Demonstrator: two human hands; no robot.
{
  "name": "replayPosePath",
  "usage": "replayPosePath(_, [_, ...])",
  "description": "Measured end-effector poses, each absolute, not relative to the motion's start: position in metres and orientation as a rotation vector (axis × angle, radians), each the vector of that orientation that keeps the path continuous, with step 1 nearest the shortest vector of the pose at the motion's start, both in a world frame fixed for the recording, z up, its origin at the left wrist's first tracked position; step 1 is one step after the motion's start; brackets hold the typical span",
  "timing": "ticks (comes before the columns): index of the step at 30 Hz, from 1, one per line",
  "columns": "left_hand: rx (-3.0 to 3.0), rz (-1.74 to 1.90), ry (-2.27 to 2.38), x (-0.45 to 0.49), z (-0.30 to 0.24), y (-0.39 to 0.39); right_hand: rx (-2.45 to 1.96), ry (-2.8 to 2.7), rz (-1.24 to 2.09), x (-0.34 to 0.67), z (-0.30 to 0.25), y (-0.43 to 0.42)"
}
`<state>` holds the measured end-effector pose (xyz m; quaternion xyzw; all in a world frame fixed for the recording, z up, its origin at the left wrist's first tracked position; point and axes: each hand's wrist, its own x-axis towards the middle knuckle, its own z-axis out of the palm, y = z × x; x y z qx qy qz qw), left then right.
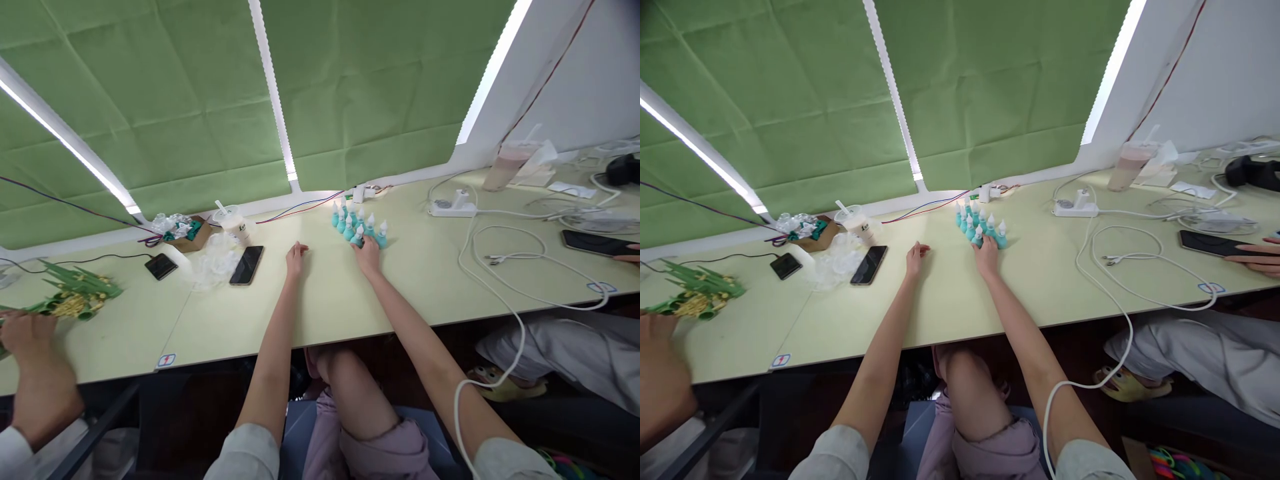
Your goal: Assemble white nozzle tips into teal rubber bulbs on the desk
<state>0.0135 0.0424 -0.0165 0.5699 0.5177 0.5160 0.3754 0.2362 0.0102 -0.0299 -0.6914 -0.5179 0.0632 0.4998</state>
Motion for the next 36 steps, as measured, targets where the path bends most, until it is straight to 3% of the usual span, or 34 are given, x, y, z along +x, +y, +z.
replayPosePath(28, [1.437,1.295,1.310,0.015,-0.016,0.041,-1.611,-1.294,0.176,0.234,-0.034,0.015])
replayPosePath(36, [1.497,1.320,1.428,0.017,-0.007,0.016,-1.611,-1.220,-0.154,0.225,-0.005,-0.009])
